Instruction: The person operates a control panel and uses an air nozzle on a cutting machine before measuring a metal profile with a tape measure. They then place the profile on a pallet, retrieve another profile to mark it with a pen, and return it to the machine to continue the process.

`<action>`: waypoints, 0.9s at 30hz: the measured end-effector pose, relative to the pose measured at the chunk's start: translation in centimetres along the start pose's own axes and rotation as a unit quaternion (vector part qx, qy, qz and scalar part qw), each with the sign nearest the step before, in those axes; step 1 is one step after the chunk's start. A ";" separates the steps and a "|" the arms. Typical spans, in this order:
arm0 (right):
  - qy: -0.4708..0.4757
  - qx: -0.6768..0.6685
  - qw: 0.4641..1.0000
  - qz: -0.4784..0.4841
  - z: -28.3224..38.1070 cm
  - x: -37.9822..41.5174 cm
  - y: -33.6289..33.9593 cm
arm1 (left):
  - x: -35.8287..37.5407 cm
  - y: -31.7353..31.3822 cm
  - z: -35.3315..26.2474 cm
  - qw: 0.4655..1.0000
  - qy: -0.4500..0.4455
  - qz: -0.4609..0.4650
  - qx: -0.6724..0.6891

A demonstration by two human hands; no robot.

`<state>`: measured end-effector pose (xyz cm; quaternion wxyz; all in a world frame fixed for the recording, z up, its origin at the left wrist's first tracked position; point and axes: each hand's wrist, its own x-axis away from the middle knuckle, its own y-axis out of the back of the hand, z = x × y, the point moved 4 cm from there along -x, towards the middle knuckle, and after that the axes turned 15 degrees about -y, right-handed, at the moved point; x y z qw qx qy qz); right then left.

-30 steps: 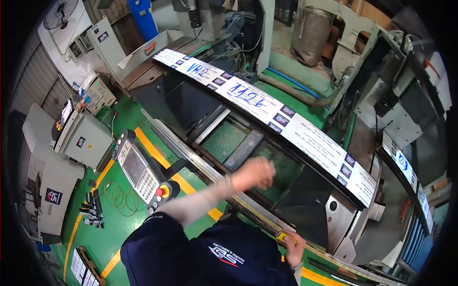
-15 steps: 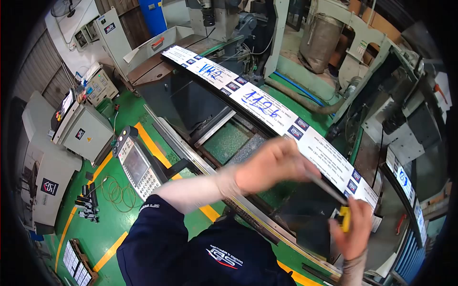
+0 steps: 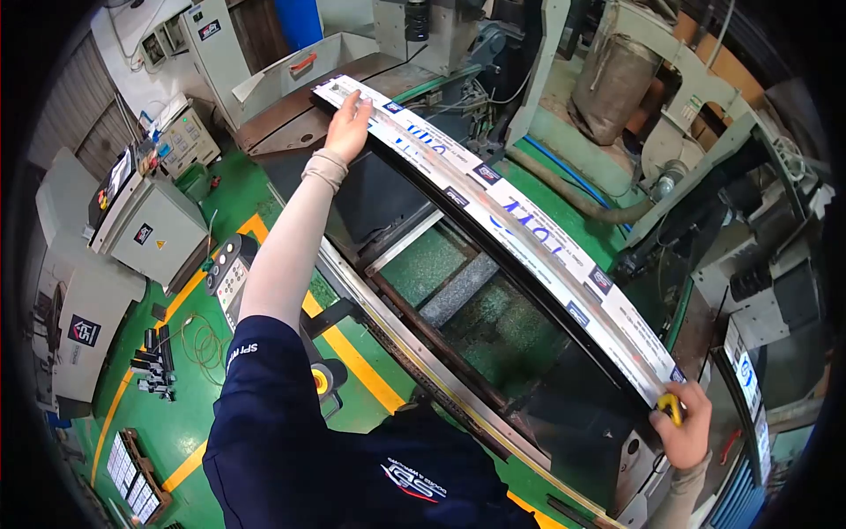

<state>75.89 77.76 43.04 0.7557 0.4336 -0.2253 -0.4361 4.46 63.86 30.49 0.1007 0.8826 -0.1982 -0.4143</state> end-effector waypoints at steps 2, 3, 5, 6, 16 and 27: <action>0.048 0.024 0.998 0.019 4.3 -2.1 -1.8 | 0.5 0.0 -2.0 0.993 0.024 0.044 -0.110; 0.046 0.017 0.998 0.037 5.6 -3.1 -2.7 | 0.2 0.1 -1.6 0.988 0.042 0.053 -0.137; 0.038 0.005 0.996 0.075 7.6 -4.7 -4.4 | -0.2 0.2 -0.4 0.976 0.077 0.073 -0.188; 0.039 0.003 0.996 0.079 8.5 -5.2 -5.0 | -0.4 0.2 0.2 0.976 0.077 0.070 -0.190; 0.020 0.028 0.995 0.099 10.2 -6.3 -6.2 | -0.1 -0.2 2.9 0.979 0.041 0.045 -0.194; 0.078 0.028 0.995 0.062 7.8 -5.3 -5.2 | 0.1 -1.1 3.6 0.908 -0.059 0.094 -0.404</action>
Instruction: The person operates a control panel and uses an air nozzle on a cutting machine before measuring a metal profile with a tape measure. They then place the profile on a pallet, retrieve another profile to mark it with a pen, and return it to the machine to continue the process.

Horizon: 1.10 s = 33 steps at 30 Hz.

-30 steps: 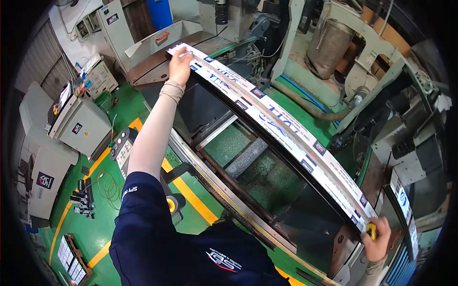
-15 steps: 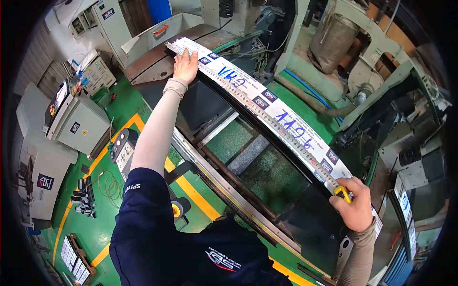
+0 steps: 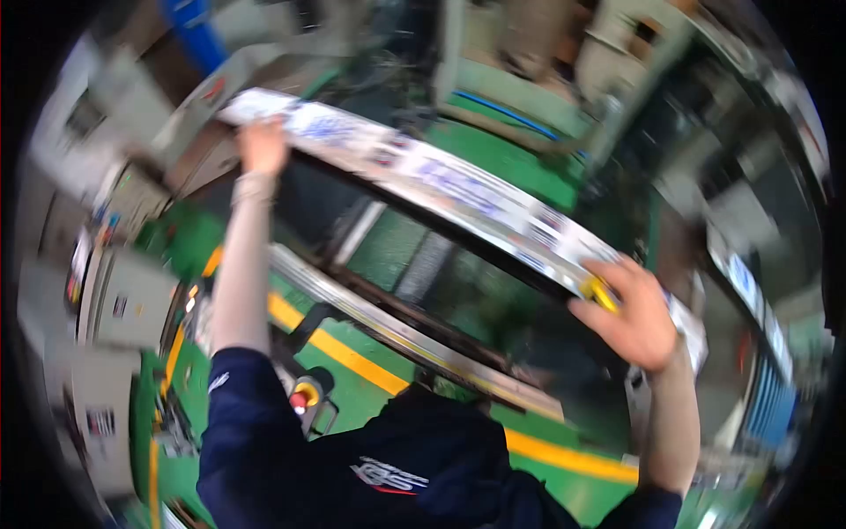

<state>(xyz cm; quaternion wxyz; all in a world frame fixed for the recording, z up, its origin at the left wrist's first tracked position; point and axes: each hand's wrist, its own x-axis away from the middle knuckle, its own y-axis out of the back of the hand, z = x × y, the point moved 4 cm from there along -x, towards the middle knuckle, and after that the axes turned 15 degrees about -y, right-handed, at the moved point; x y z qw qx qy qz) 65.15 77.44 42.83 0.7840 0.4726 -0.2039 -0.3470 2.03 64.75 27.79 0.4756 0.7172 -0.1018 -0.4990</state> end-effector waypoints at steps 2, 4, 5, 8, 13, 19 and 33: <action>-0.016 0.025 0.999 0.022 -2.3 0.6 0.3 | 0.4 2.4 -5.4 0.958 -0.184 0.123 -0.182; 0.013 0.011 1.000 0.010 -4.9 1.6 0.6 | 0.0 3.7 -9.7 0.987 -0.141 0.027 0.067; 0.014 0.007 1.000 -0.007 -5.9 2.3 1.0 | 1.0 7.0 -15.0 0.973 -0.170 0.028 0.151; -0.008 0.006 1.000 0.011 -8.3 4.6 2.8 | 2.7 10.3 -25.1 0.937 -0.236 0.081 0.245; -0.003 0.001 1.000 0.005 -14.9 8.9 6.2 | 5.2 12.6 -34.9 0.928 -0.214 0.227 0.202; -0.056 -0.016 0.998 0.032 -23.6 15.8 11.7 | 4.5 10.1 -32.9 0.949 -0.171 0.208 0.163; -0.209 -0.099 0.973 0.006 -35.8 27.2 18.0 | 4.3 7.0 -30.2 0.956 -0.109 0.203 0.184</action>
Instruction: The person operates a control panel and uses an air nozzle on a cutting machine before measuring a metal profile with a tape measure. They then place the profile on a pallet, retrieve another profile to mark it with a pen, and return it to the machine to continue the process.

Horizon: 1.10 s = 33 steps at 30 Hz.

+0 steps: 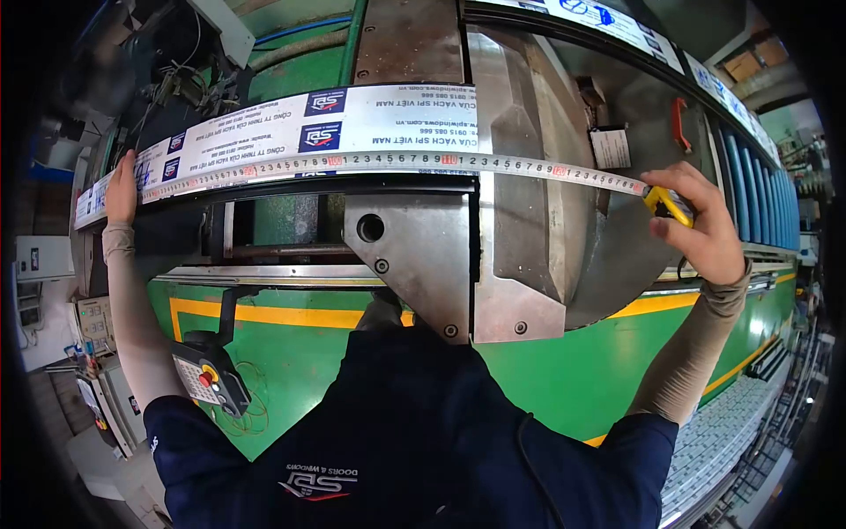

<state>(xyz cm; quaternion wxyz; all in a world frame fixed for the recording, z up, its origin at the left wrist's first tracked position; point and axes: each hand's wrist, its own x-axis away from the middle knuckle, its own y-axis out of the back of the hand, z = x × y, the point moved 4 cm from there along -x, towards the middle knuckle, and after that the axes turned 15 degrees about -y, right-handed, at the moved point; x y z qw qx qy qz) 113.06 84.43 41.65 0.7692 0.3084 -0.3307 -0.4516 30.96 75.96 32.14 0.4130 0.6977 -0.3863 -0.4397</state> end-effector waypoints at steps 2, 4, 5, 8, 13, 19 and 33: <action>0.010 0.004 1.000 -0.005 -0.2 -0.2 -0.2 | -0.1 -0.2 0.9 0.999 -0.037 -0.015 -0.017; 0.008 0.007 1.000 -0.004 -0.5 -0.5 -0.3 | 0.0 -0.2 0.3 0.999 -0.033 -0.011 -0.016; 0.008 0.009 1.000 -0.003 -0.6 -0.6 -0.4 | 0.1 -0.2 0.0 0.999 -0.031 -0.009 -0.016; 0.005 0.000 1.000 0.001 -0.9 -0.8 -0.5 | 0.4 -0.4 -0.3 0.999 -0.033 -0.020 -0.036; 0.009 -0.003 1.000 -0.004 -1.2 -1.0 -0.8 | 0.4 -0.6 -0.1 0.998 -0.057 -0.030 -0.019; 0.012 0.001 1.000 -0.011 -1.2 -1.0 -0.8 | 0.8 -0.6 -1.2 0.997 -0.070 -0.041 0.001; -0.003 0.023 0.999 -0.037 -0.7 -0.4 -0.4 | 0.2 -3.0 3.7 0.989 -0.143 -0.019 -0.033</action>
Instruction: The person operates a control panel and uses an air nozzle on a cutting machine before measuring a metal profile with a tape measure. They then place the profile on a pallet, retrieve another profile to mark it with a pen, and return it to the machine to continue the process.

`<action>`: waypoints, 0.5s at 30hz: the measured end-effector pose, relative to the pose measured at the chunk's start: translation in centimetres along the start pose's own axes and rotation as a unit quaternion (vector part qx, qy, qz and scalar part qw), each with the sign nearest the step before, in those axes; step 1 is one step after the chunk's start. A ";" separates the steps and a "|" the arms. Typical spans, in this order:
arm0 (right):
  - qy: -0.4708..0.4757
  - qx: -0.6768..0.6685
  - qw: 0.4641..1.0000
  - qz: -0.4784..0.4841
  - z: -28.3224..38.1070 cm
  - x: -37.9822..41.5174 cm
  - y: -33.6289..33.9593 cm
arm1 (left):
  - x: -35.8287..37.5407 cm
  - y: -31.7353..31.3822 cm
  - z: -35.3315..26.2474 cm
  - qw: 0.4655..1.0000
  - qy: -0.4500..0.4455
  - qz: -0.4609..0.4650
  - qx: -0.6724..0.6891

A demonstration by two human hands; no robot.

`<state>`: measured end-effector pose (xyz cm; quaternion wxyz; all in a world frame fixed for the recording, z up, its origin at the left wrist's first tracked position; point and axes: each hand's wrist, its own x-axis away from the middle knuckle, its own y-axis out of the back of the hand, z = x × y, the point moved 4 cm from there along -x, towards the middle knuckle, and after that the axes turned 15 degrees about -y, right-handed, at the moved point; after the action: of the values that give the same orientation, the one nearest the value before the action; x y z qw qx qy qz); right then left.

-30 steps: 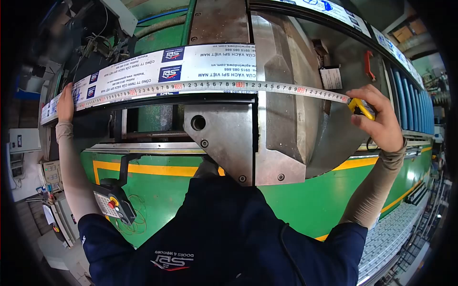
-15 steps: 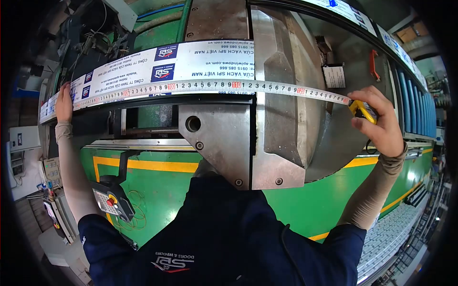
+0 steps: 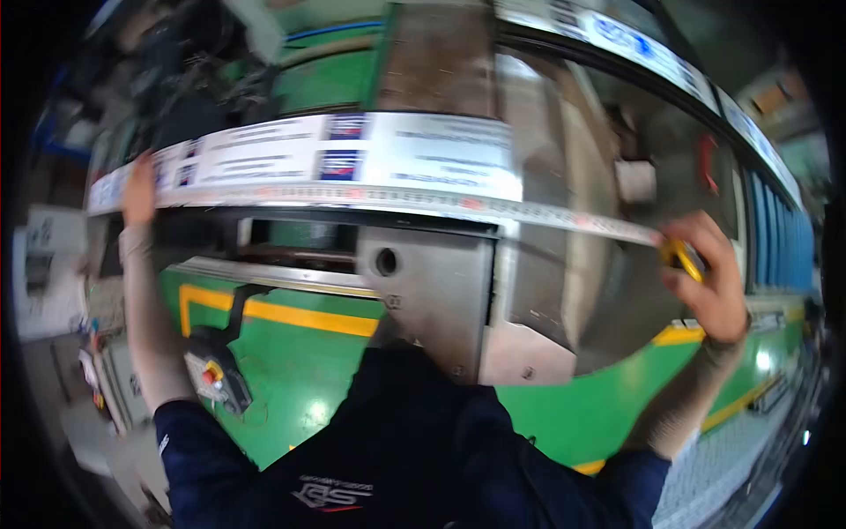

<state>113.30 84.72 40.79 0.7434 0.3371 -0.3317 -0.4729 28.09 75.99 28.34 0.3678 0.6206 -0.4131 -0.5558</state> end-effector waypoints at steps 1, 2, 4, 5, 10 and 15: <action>0.023 -0.005 1.000 -0.001 0.2 -0.4 -0.3 | -0.3 0.1 -1.9 0.994 -0.039 0.045 -0.088; 0.020 -0.016 1.000 -0.001 0.1 -0.5 -0.6 | 0.0 0.0 -2.8 0.981 -0.060 0.054 -0.177; 0.040 -0.023 0.999 -0.014 -1.3 -0.3 -0.7 | -0.6 0.7 -5.0 0.994 0.016 0.020 -0.107; 0.019 -0.025 0.999 -0.012 -1.5 -0.5 -0.9 | -1.2 2.6 -8.8 0.989 0.148 -0.028 -0.013; -0.018 -0.022 0.999 0.031 -0.1 -0.9 -1.3 | -1.8 3.6 -9.5 0.982 0.174 0.003 -0.066; -0.013 -0.038 0.999 0.020 1.6 -1.3 -1.9 | -3.6 4.2 -10.2 0.977 0.196 0.050 -0.070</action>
<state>110.65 85.03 39.95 0.7607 0.2958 -0.3294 -0.4746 37.66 77.71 34.71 0.5115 0.6685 -0.3241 -0.4319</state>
